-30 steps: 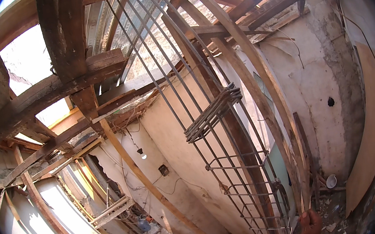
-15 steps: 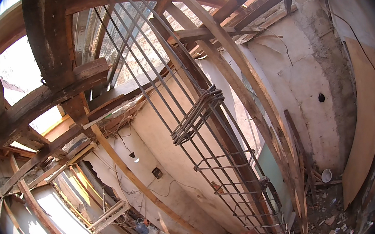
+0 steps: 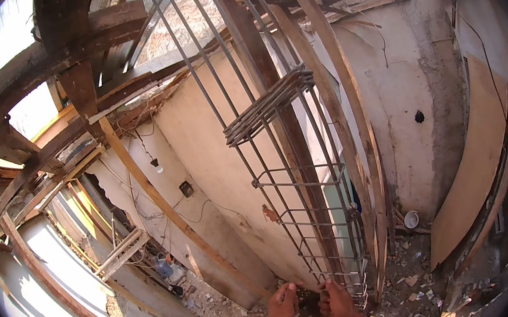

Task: The person uses pliers to cut and twist wire ties, securing a vertical metal frame to a wooden support beam. They repeatedly position the frame, wrap wire, and tighten connections to stabilize the structure.

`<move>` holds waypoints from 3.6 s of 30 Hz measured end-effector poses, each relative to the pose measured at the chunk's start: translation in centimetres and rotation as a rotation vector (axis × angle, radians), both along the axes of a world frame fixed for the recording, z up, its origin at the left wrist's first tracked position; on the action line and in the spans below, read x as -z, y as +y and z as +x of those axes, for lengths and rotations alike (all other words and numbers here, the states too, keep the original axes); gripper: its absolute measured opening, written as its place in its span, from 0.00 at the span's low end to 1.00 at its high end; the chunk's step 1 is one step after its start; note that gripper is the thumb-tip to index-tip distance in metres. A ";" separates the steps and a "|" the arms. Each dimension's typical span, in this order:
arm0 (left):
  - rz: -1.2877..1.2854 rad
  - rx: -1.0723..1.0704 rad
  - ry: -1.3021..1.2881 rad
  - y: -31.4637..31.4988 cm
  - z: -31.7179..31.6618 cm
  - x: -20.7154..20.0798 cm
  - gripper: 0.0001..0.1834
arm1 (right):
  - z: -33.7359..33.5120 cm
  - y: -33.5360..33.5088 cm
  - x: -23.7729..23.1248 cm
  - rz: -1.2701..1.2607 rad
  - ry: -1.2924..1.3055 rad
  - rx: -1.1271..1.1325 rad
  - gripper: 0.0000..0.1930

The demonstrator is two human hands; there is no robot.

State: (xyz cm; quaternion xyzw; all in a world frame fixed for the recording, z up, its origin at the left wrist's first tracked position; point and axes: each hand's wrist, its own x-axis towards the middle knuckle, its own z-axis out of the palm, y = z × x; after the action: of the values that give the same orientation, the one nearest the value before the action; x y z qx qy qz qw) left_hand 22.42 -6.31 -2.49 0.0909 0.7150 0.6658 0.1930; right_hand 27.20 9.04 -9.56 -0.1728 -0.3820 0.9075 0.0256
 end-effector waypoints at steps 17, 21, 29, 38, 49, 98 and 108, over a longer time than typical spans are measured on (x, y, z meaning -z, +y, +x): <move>0.574 0.157 -0.549 -3.5 -3.2 4.2 0.12 | 6.8 -8.9 5.2 0.312 -0.024 -1.243 0.25; 0.533 -0.250 -0.256 -4.6 -6.1 1.8 0.12 | 8.2 -6.9 7.9 0.762 0.076 -0.818 0.21; 0.240 -0.259 -0.067 -4.5 -3.2 5.0 0.16 | 3.3 -2.2 0.7 1.159 0.178 -0.157 0.37; 0.183 -0.129 -0.192 -5.5 2.5 7.3 0.15 | -5.8 -3.9 -3.3 0.689 0.334 0.308 0.22; 0.138 0.185 -0.253 -5.8 -0.3 8.2 0.19 | -2.6 -7.2 -3.6 1.267 0.343 -0.153 0.19; 1.139 -0.517 0.194 -25.4 -26.0 -4.9 0.17 | 8.6 -5.4 -9.8 1.033 0.511 -1.335 0.13; 1.243 -0.360 0.174 -29.8 -27.0 -3.8 0.16 | 8.9 -2.9 -11.5 1.288 0.541 -1.077 0.17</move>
State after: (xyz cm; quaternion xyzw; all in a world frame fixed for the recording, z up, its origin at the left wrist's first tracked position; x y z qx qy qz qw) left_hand -4.58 -36.09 1.28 0.1177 0.2138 0.9673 -0.0686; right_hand 36.14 6.13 1.97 0.2996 -0.8299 0.4144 -0.2234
